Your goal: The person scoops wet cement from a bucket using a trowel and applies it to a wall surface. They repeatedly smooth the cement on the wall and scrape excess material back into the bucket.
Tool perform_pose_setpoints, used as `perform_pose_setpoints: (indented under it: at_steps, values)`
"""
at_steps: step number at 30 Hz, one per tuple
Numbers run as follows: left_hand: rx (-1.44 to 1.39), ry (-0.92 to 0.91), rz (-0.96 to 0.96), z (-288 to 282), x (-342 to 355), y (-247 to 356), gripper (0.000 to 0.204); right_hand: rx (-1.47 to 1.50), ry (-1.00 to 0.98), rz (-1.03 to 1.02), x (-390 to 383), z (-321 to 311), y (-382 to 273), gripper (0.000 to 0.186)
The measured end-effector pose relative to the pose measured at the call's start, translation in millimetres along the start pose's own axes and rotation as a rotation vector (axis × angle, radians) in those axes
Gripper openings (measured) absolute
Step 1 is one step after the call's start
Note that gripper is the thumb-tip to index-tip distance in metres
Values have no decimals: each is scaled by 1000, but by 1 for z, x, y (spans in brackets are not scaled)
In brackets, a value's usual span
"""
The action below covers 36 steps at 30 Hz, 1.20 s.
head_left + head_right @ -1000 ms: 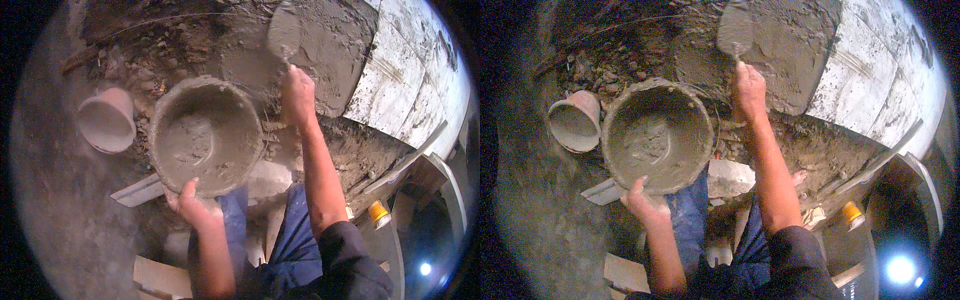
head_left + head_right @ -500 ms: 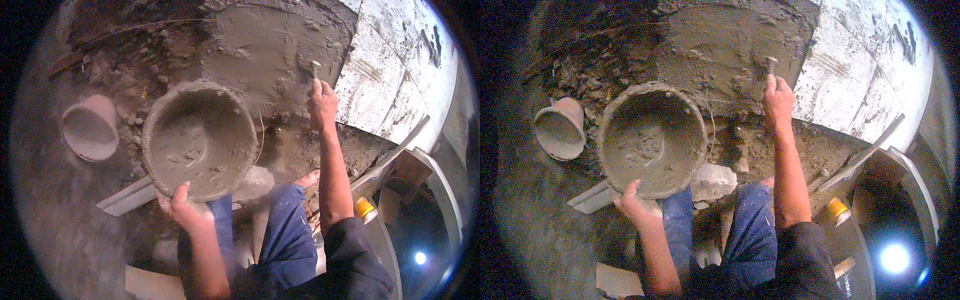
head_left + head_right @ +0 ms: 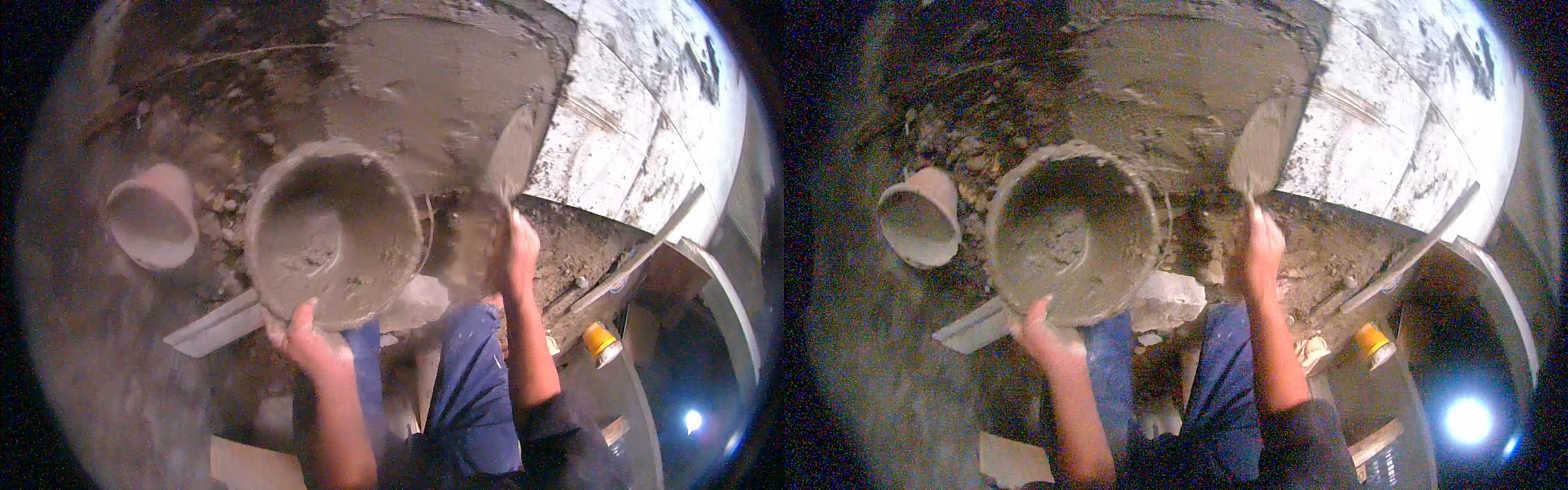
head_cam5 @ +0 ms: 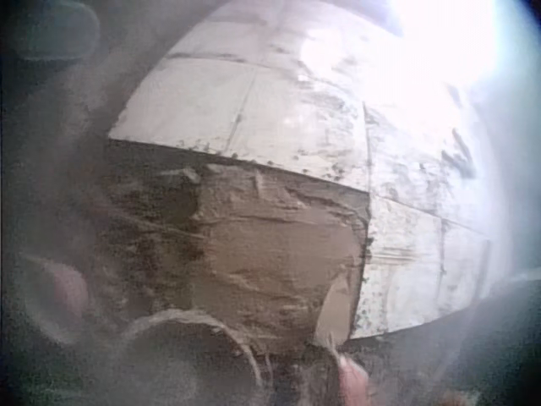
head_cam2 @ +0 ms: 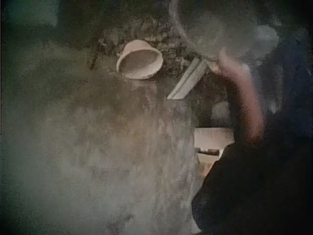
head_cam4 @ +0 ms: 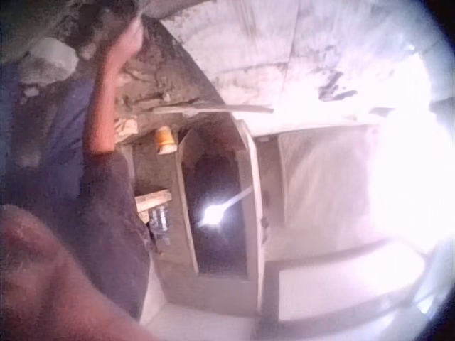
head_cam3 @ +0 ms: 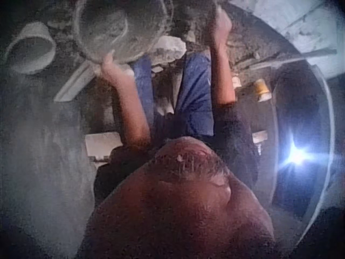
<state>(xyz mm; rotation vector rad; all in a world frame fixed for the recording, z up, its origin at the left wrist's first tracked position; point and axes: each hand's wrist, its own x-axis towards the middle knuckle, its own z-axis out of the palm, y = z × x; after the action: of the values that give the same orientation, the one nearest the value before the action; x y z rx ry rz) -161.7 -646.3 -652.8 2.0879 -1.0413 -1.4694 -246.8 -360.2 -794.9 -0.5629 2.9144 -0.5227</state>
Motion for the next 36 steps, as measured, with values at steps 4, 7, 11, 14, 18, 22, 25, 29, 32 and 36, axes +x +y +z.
perform_pose_setpoints:
  at_steps: [4,7,11,14,18,22,25,29,32,36]
  values:
    - [15,4,10,8,-5,-6,77,359,-440,528,-38,-99,-71,33]
    - [130,-83,122,-5,-2,-11,73,188,-647,100,19,-116,-113,28]
    - [391,-291,290,-7,-9,-15,65,-44,-585,-336,81,-70,-118,27]
    - [376,-460,493,-3,-9,-13,65,40,-667,-520,55,-47,-111,20]
    - [448,-426,519,-12,-5,-15,64,46,-756,-688,56,-71,-104,22]
    - [562,-562,750,5,-25,-1,65,-147,-704,-374,71,-77,-105,30]
    - [662,-657,877,5,-25,10,56,-155,-843,-463,51,-88,-121,25]
    - [540,-704,753,10,-31,15,51,393,-1040,-323,35,-92,-112,22]
    - [418,-624,654,13,-29,8,58,597,-1092,-268,36,-81,-101,25]
    - [168,-361,277,1,-22,-2,73,738,-1095,-237,36,-82,-82,31]
